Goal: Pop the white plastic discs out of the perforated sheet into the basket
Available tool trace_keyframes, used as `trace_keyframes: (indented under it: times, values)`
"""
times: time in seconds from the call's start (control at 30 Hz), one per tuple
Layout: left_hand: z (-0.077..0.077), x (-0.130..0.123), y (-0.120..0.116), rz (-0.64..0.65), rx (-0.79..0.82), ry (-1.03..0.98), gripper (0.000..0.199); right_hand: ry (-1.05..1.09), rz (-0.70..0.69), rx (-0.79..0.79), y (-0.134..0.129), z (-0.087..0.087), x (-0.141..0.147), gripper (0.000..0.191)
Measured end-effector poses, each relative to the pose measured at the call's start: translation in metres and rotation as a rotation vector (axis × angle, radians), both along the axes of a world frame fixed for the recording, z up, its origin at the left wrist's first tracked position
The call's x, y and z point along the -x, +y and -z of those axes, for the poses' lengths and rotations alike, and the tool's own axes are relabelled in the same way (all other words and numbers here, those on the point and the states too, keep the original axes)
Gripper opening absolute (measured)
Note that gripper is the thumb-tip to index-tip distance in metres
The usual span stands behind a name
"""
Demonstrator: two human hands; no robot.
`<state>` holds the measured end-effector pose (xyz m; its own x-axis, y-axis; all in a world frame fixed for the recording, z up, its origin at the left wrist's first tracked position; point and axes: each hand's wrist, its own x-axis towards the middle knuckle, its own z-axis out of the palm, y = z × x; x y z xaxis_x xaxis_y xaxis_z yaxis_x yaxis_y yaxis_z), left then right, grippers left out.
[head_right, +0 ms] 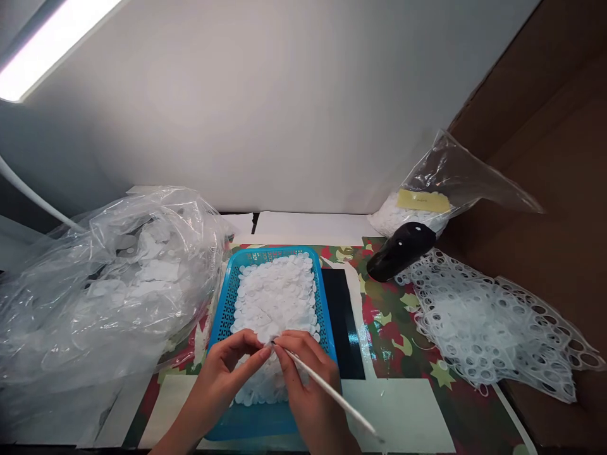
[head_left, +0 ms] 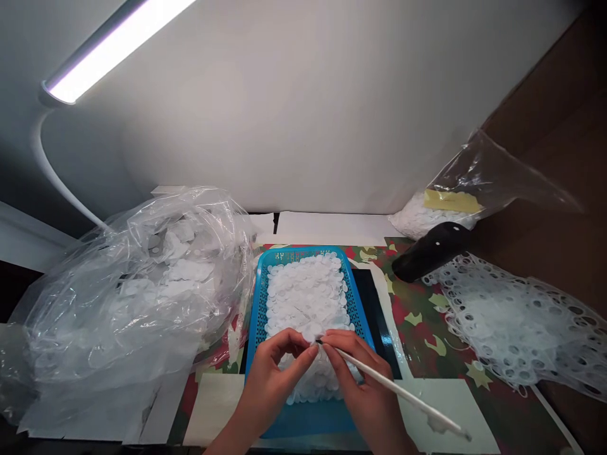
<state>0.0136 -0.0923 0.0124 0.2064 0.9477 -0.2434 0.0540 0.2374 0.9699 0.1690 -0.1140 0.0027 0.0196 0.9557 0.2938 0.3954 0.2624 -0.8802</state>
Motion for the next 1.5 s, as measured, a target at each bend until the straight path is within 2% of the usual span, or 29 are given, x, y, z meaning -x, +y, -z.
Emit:
trace_keyframes:
  times: [0.17, 0.33, 0.47, 0.63, 0.77, 0.9, 1.0, 1.13, 1.37, 1.5]
  values:
    - [-0.003, 0.001, -0.002, -0.001, -0.037, 0.015, 0.016, -0.103, 0.010, -0.079, -0.001, 0.004, 0.002, 0.019]
    - [0.001, 0.001, -0.004, -0.061, -0.003, -0.126, 0.012, -0.070, 0.082, -0.078, 0.000, 0.000, 0.004, 0.020]
    - [0.004, 0.001, -0.006, -0.049, 0.078, -0.259, 0.012, -0.080, 0.109, -0.088, 0.003, -0.001, 0.003, 0.020]
    - [0.004, 0.002, -0.005, -0.084, 0.253, -0.449, 0.023, -0.100, 0.124, -0.109, 0.006, 0.004, 0.001, 0.019]
    - [0.009, 0.004, -0.002, -0.113, 0.315, -0.547, 0.028, -0.112, 0.155, -0.112, 0.009, -0.001, 0.001, 0.015]
    - [0.010, 0.003, 0.000, -0.106, 0.201, -0.391, 0.034, -0.094, 0.090, -0.112, 0.008, -0.008, 0.002, 0.017]
    - [0.005, 0.004, 0.000, -0.161, 0.092, -0.202, 0.025, -0.060, 0.050, -0.091, 0.004, -0.010, 0.003, 0.019]
    - [0.000, 0.009, 0.000, -0.179, 0.077, -0.103, 0.017, -0.044, 0.066, -0.065, 0.003, -0.011, 0.000, 0.018]
    - [-0.001, 0.013, -0.007, -0.216, 0.135, -0.082, 0.029, -0.033, 0.179, 0.014, 0.008, -0.002, -0.016, 0.015]
    - [-0.004, 0.014, -0.010, -0.255, 0.130, -0.066, 0.030, 0.008, 0.372, 0.012, 0.010, -0.004, -0.032, 0.012]
